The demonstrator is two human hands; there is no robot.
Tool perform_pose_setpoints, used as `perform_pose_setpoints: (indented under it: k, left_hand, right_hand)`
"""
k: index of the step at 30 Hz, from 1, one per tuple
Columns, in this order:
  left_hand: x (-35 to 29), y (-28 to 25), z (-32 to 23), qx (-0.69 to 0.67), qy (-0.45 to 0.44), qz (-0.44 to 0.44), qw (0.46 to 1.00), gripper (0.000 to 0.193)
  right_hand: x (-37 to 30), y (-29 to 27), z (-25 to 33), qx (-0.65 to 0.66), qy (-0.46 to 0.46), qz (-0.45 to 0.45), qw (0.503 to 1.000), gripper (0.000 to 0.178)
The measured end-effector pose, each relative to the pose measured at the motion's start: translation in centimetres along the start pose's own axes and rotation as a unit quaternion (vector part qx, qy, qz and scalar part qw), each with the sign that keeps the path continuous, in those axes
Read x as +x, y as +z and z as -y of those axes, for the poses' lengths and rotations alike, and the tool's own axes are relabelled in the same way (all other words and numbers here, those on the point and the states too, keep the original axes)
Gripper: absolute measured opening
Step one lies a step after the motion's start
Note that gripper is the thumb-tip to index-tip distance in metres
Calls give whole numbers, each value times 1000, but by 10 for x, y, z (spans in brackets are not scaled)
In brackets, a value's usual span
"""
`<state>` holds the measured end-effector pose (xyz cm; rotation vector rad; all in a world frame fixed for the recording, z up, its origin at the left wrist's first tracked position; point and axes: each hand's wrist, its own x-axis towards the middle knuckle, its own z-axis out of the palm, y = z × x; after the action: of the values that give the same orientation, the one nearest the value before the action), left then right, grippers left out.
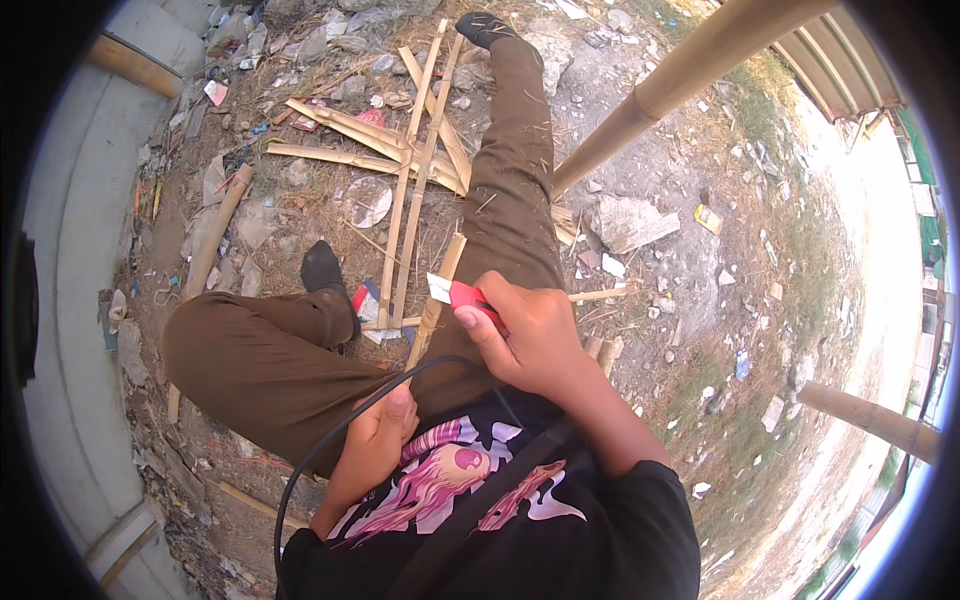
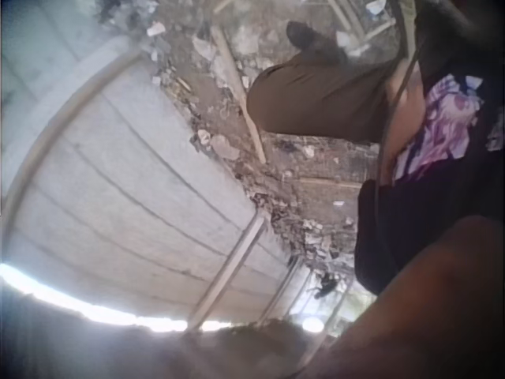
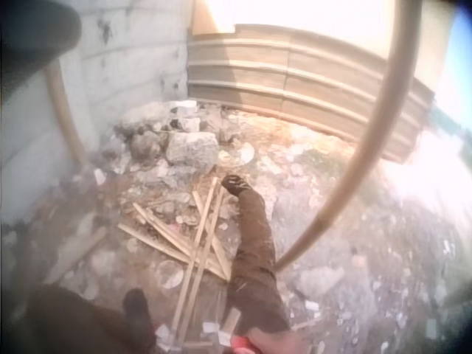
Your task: The person sits on the ground and uses a red utility knife to shave and smooth a long piece of bamboo. They hold the bamboo with their left hand and carefully scrape the surface with the knife in their right hand, removing thin strips of wood.
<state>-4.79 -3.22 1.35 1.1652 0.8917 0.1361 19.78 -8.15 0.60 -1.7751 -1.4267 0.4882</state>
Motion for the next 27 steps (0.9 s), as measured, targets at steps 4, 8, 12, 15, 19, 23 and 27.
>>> perform_pose_setpoints:
  k: [4,8,12,15,19,23,27]
  left_hand:
    - [4,0,-5,-104,-21,31,994,42]
    - [5,0,-7,-144,-33,59,987,46]
    - [6,1,-7,-115,-53,40,991,46]
    - [-9,0,3,-73,-49,26,996,44]
    - [-7,-1,1,-112,-45,34,992,44]
    - [1,1,0,-87,5,22,996,41]
    - [-1,-1,-6,-46,-11,-28,998,37]
  right_hand:
    - [1,6,5,-64,-76,12,995,31]
    - [9,1,6,-127,-116,-5,985,33]
    - [22,-1,-1,-129,-114,-43,984,32]
    - [58,-33,-30,-50,197,-241,949,38]
    - [40,-46,-4,-20,76,-179,981,35]
    - [18,-22,22,-104,-58,8,993,30]
    - [8,-14,21,-71,-42,52,995,29]
